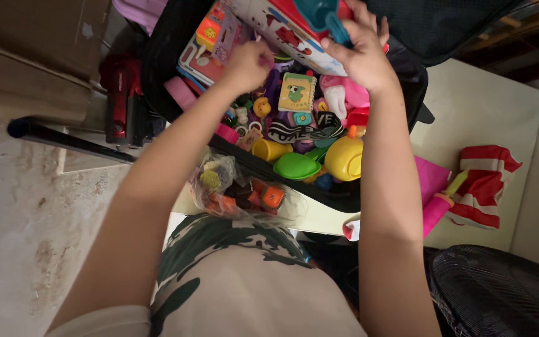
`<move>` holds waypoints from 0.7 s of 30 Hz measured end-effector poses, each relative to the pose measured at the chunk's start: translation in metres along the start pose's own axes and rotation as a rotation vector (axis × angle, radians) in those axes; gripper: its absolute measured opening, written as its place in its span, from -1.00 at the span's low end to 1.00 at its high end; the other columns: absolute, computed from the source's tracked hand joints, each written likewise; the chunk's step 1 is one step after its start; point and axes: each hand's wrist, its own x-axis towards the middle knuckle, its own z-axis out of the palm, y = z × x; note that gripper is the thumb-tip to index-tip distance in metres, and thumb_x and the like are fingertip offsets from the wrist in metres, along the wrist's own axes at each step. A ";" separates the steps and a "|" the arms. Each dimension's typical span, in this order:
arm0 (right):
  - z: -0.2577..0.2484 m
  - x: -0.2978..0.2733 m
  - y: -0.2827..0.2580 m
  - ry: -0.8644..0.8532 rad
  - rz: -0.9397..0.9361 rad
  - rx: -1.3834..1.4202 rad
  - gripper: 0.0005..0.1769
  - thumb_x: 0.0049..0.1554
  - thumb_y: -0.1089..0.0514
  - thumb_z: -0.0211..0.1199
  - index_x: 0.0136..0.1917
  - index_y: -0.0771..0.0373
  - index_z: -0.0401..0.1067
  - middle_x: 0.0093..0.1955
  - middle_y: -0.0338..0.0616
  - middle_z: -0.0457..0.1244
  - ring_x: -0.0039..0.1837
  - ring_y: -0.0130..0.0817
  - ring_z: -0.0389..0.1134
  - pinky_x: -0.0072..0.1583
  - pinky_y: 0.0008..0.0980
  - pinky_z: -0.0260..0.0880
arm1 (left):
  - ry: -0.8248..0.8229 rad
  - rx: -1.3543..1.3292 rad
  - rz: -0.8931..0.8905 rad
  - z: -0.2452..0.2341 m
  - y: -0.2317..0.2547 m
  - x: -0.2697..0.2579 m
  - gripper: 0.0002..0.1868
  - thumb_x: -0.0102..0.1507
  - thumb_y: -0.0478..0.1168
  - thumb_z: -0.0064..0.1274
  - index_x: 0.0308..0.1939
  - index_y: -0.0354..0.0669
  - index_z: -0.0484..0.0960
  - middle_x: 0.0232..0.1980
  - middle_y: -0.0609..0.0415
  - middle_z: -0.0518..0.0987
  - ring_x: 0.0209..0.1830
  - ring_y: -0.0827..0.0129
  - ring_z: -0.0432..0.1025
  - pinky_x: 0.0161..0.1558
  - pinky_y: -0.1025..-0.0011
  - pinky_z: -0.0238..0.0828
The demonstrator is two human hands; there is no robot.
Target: The person sorts through a black suitcase filled with various children's toys and items. They pick up and move a pink toy laptop, a red and white striped sock, a plastic bag of small toys, a spelling game box, and several colorful plastic cups and containers, rearranging them within the suitcase.
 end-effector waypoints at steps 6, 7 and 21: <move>-0.004 0.007 0.001 0.012 -0.013 -0.003 -0.74 0.26 -0.08 0.41 -0.03 0.13 0.51 0.64 -0.24 0.05 0.66 -0.10 -0.07 0.56 0.28 -0.63 | -0.237 0.239 -0.032 0.030 -0.005 -0.016 0.02 -0.03 0.09 0.47 0.41 -0.04 0.29 0.43 -0.35 0.27 0.34 -0.32 0.23 0.22 -0.05 0.19; -0.004 0.006 0.000 0.011 -0.005 -0.001 -0.73 0.26 -0.08 0.40 -0.03 0.13 0.51 0.64 -0.25 0.05 0.67 -0.11 -0.07 0.56 0.29 -0.64 | -0.320 0.275 -0.047 0.025 -0.002 -0.017 0.02 -0.02 0.11 0.45 0.44 -0.01 0.29 0.39 -0.31 0.35 0.35 -0.26 0.26 0.27 -0.02 0.23; -0.007 0.010 -0.005 0.034 0.005 -0.060 -0.56 -0.09 0.01 0.65 -0.05 0.17 0.50 0.58 -0.19 0.10 0.58 -0.07 0.06 0.52 0.42 -0.54 | -0.885 0.927 0.017 0.005 0.011 -0.081 -0.47 0.21 0.02 0.18 0.23 -0.04 0.69 0.25 0.00 0.62 0.32 0.05 0.46 0.29 -0.01 0.33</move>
